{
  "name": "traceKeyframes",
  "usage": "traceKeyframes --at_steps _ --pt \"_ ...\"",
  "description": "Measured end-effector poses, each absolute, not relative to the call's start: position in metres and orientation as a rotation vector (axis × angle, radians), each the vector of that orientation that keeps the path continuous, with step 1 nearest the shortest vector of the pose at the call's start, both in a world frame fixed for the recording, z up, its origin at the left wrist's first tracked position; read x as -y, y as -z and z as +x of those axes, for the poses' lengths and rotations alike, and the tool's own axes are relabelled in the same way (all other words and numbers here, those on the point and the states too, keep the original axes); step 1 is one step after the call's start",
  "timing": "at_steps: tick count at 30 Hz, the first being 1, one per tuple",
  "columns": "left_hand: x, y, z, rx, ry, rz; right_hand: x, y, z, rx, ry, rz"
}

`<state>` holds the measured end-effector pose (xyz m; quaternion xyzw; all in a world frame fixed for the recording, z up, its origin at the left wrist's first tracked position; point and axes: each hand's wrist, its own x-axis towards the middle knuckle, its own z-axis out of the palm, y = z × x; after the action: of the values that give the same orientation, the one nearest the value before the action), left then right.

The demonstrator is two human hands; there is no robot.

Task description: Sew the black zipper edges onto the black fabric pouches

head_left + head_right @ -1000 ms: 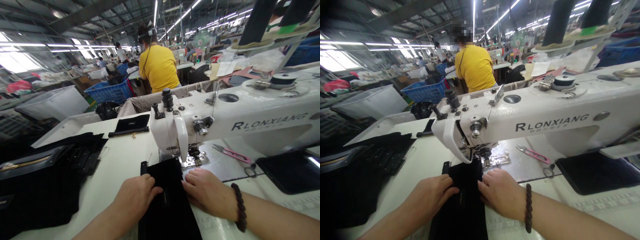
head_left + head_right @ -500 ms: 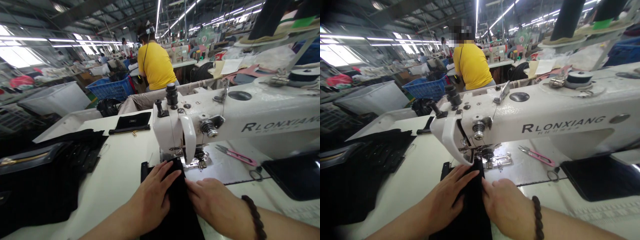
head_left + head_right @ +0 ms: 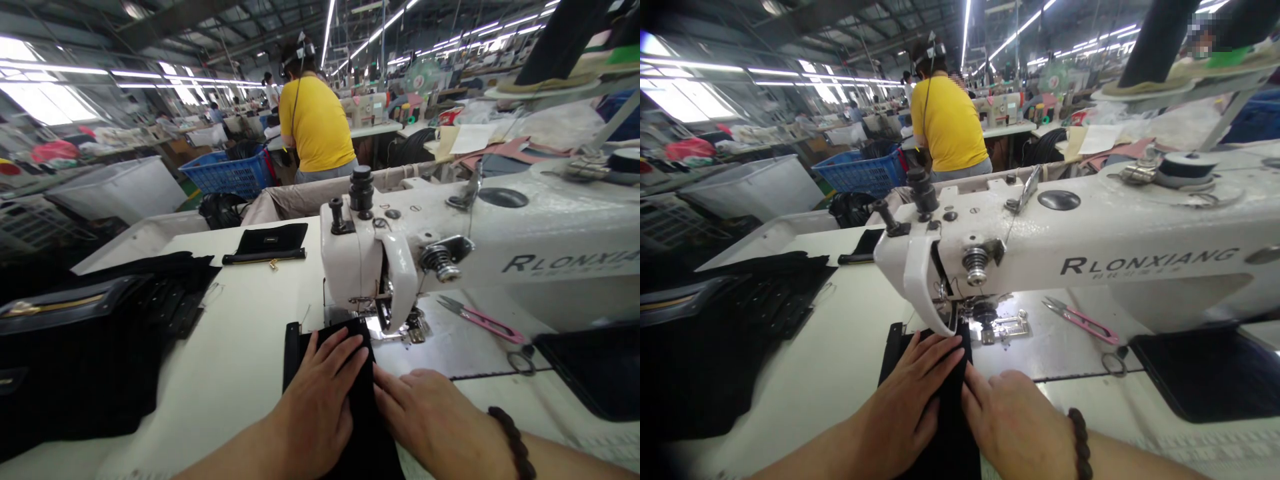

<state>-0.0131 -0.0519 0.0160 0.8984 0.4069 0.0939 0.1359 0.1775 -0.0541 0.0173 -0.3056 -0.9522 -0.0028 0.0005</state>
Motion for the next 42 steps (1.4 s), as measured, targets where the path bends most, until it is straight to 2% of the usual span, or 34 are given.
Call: traceKeyframes --at_steps 9,18,29,35,42 --pt "0.047 -0.024 -0.009 -1.162 -0.040 2.647 0.056 -0.009 0.175 2.893 0.073 -0.996" --pt "0.044 -0.027 -0.005 -1.211 -0.077 2.640 0.056 -0.008 0.176 2.847 0.127 -1.003" --pt "0.033 -0.033 -0.013 -1.095 -0.065 2.716 0.053 -0.023 0.173 2.978 0.042 -1.070" --pt "0.089 -0.039 -0.011 -0.940 -0.219 2.818 0.091 -0.028 0.191 2.986 -0.007 -0.898" --pt "0.108 -0.034 -0.021 -0.833 -0.395 2.797 0.128 -0.021 0.193 2.751 -0.158 -0.969"
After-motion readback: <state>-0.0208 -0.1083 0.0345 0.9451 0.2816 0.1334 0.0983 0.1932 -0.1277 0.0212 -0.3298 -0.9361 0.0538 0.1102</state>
